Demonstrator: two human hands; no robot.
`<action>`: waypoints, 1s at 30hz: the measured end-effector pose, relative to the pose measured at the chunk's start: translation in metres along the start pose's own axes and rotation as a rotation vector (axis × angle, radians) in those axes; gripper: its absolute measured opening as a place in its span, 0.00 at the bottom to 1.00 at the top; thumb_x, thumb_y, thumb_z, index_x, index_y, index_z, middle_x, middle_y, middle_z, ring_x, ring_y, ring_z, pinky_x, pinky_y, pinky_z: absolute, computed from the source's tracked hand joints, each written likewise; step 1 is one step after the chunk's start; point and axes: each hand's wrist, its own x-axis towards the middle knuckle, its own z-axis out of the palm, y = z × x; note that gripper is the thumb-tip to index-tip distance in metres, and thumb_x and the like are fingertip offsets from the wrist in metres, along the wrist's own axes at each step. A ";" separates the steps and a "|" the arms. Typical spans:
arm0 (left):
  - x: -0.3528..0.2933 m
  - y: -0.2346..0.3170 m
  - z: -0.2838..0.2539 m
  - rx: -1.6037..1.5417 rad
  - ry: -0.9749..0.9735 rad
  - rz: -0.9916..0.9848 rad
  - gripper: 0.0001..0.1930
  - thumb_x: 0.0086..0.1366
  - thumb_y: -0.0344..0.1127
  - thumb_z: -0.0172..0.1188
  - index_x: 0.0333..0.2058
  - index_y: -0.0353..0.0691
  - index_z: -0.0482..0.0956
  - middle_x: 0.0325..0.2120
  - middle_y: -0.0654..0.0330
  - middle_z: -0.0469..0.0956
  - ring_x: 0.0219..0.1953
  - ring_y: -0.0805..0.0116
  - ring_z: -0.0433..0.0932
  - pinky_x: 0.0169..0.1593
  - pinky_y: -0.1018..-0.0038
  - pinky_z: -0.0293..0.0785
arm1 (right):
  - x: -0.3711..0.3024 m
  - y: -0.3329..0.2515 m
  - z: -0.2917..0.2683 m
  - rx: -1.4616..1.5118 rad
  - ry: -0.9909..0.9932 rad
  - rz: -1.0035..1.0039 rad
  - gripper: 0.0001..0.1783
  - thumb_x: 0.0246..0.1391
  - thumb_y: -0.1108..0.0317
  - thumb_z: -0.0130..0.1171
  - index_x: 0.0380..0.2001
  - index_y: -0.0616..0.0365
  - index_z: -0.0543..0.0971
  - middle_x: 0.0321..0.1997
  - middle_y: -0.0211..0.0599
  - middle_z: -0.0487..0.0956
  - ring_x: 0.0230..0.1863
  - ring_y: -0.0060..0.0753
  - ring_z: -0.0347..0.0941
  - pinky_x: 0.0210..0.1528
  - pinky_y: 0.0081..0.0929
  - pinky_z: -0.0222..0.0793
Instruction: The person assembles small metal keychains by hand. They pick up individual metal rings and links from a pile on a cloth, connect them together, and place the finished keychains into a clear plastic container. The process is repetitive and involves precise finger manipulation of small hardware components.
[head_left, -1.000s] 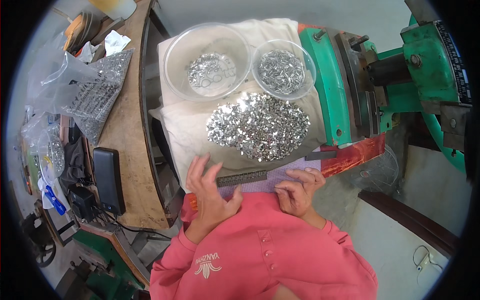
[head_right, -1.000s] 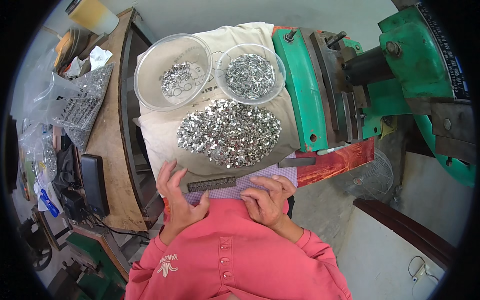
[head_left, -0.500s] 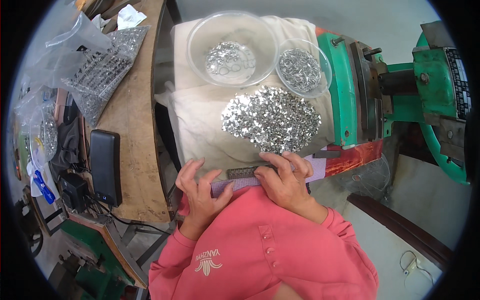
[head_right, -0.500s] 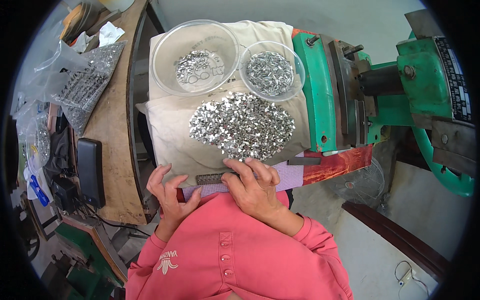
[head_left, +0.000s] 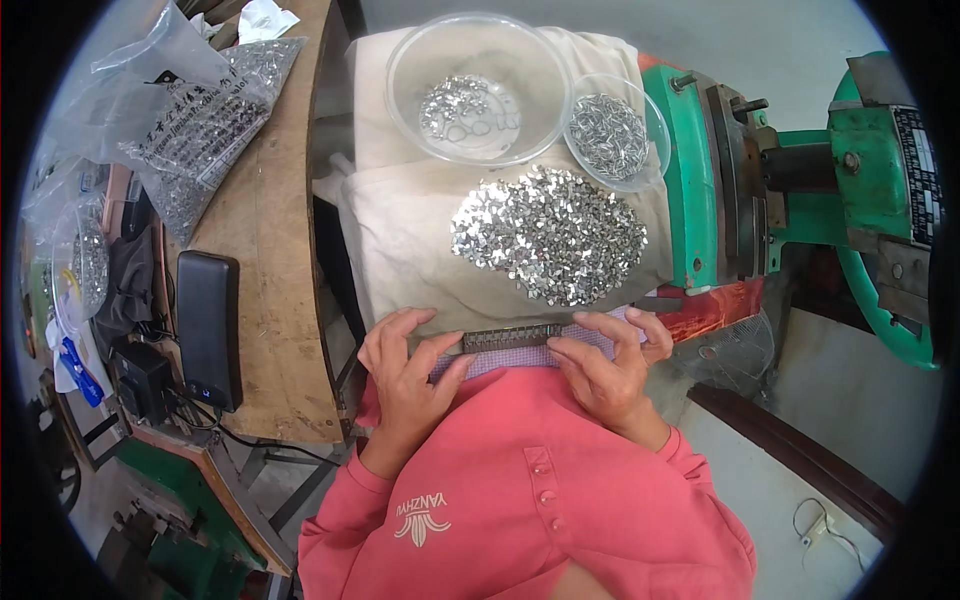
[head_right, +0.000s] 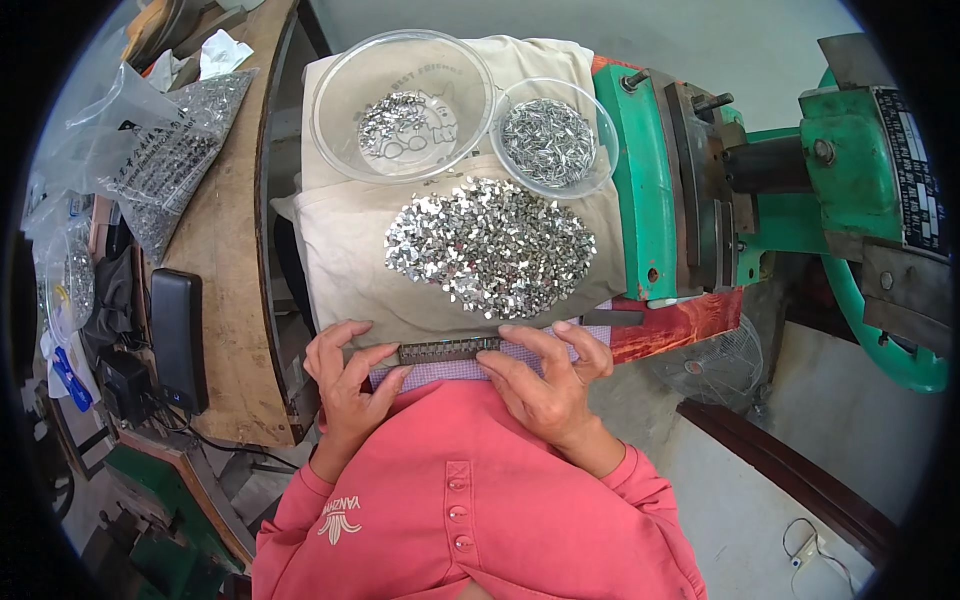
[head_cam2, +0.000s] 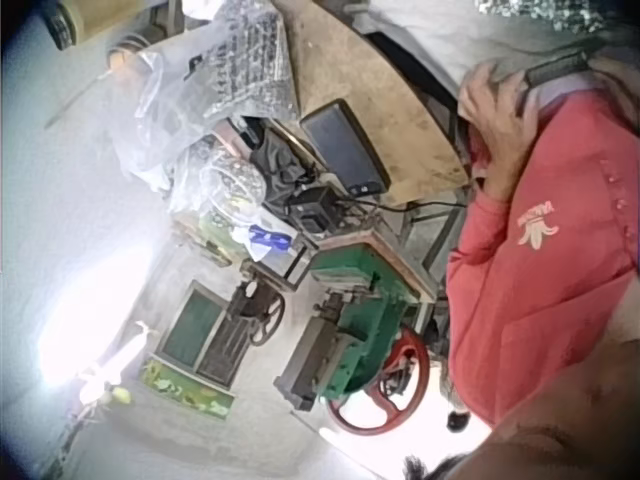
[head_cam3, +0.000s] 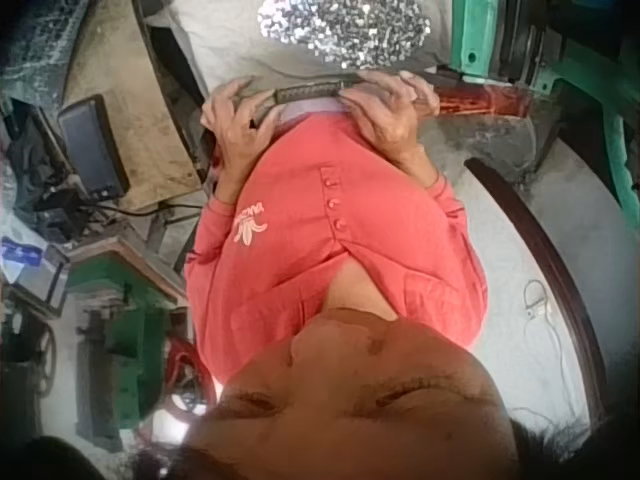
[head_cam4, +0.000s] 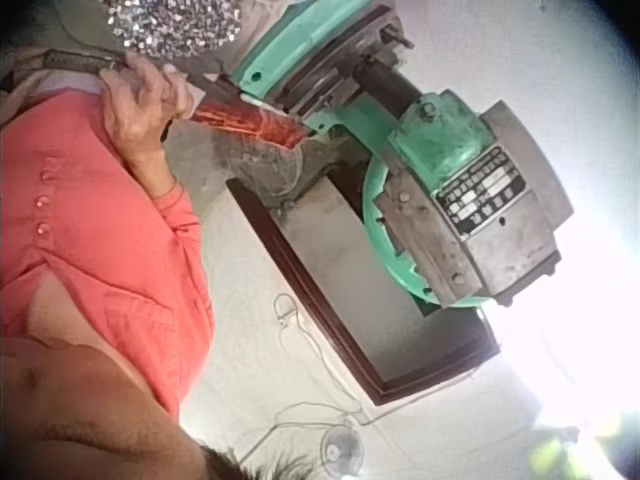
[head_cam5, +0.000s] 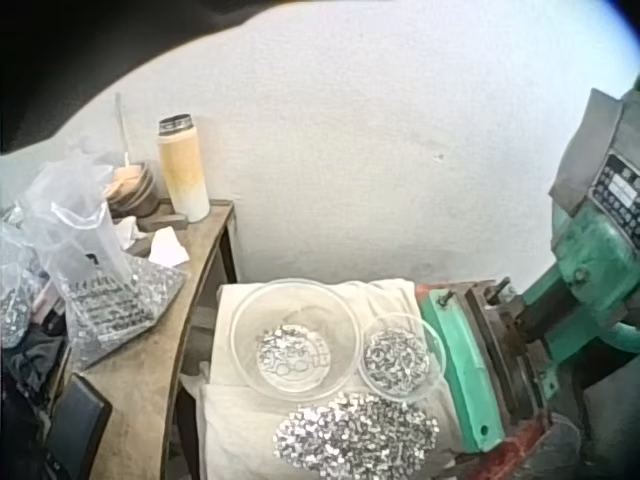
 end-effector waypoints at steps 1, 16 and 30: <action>0.001 0.000 -0.001 -0.017 -0.006 -0.013 0.17 0.45 0.36 0.75 0.36 0.45 0.85 0.50 0.57 0.74 0.55 0.54 0.67 0.58 0.59 0.57 | -0.003 0.000 0.001 0.005 0.006 0.007 0.13 0.37 0.63 0.74 0.30 0.33 0.86 0.46 0.14 0.80 0.60 0.34 0.58 0.59 0.33 0.47; 0.003 0.002 -0.002 -0.042 -0.011 -0.035 0.16 0.44 0.36 0.76 0.35 0.45 0.86 0.50 0.57 0.74 0.55 0.55 0.66 0.58 0.60 0.57 | 0.013 -0.008 0.019 0.002 -0.044 -0.130 0.08 0.42 0.60 0.70 0.30 0.35 0.83 0.52 0.12 0.78 0.60 0.31 0.58 0.57 0.31 0.48; 0.004 0.001 -0.002 -0.029 -0.018 -0.028 0.14 0.45 0.36 0.76 0.33 0.47 0.86 0.49 0.58 0.75 0.55 0.55 0.66 0.57 0.60 0.57 | 0.020 0.012 0.003 0.095 -0.092 -0.057 0.11 0.36 0.61 0.75 0.28 0.34 0.85 0.50 0.12 0.79 0.60 0.34 0.59 0.58 0.35 0.47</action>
